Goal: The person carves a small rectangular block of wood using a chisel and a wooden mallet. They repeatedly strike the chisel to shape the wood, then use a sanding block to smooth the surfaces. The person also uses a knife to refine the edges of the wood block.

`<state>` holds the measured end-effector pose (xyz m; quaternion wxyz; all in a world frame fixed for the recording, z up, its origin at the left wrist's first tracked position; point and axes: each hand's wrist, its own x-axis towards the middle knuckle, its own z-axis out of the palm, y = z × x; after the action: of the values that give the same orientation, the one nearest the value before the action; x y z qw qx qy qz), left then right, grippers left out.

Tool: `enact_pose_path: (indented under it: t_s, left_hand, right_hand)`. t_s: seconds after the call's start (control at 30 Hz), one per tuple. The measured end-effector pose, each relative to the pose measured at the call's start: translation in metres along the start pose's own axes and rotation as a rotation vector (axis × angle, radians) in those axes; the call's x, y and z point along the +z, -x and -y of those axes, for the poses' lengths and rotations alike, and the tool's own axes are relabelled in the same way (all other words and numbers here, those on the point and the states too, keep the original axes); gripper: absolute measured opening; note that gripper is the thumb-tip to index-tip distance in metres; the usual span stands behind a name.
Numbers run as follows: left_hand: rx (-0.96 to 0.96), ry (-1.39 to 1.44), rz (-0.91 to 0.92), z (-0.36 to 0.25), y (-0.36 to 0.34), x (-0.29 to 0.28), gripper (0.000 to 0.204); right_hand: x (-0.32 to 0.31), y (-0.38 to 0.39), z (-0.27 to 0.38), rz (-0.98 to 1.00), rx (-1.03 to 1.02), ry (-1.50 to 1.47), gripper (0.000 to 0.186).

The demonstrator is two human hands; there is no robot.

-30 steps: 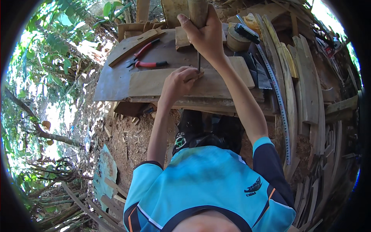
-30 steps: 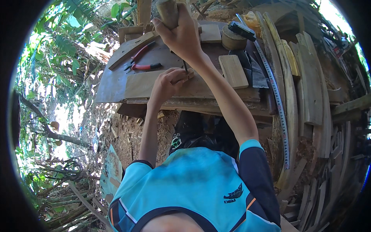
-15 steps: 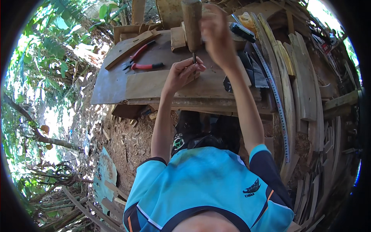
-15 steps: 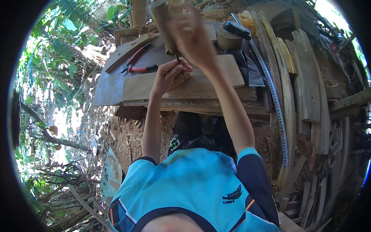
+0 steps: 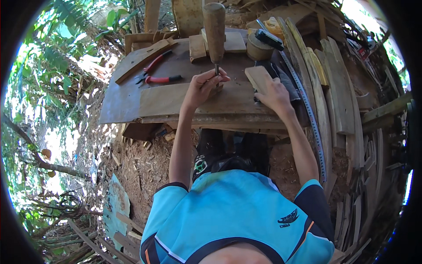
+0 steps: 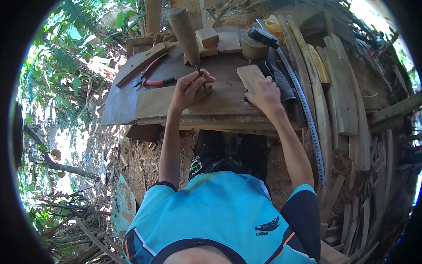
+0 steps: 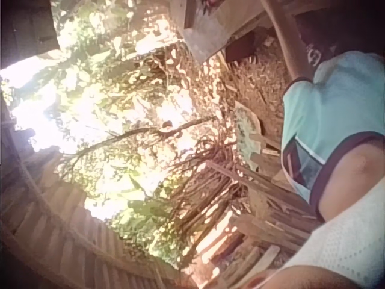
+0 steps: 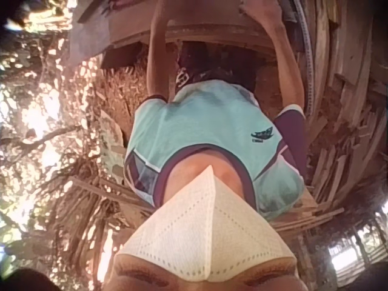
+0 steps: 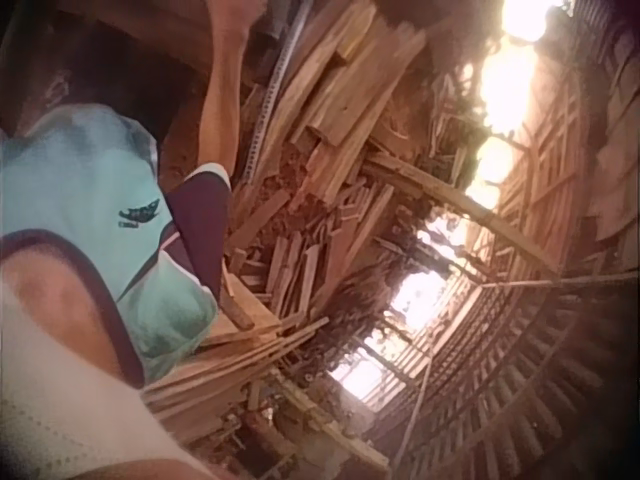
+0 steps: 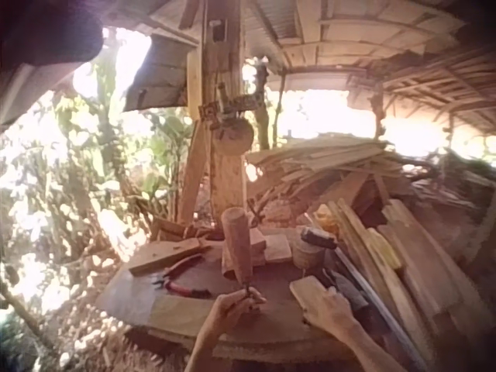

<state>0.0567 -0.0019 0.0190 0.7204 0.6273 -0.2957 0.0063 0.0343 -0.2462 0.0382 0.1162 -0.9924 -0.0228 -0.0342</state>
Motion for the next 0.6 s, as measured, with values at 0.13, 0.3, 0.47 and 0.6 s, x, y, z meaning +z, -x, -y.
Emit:
enact_pose_path:
  t_s: [0.13,0.3,0.47,0.6]
  left_hand:
    - [-0.045,0.102,-0.007,0.000,0.004,-0.001,0.016]
    - [-0.096,0.053,0.043,0.007,0.005,-0.010,0.019]
    - [-0.122,0.180,-0.088,0.003,0.007,0.002,0.015]
    - [0.031,-0.040,-0.075,-0.004,0.001,0.000,0.015]
  right_hand:
    - [-0.071,-0.012,0.015,-0.094,-0.200,-0.096,0.062]
    - [-0.153,-0.015,0.053,-0.411,-0.485,0.002,0.050]
    - [-0.075,-0.038,0.015,-0.471,-0.409,-0.004,0.048]
    - [-0.031,-0.037,-0.043,-0.461,-0.137,0.028,0.047]
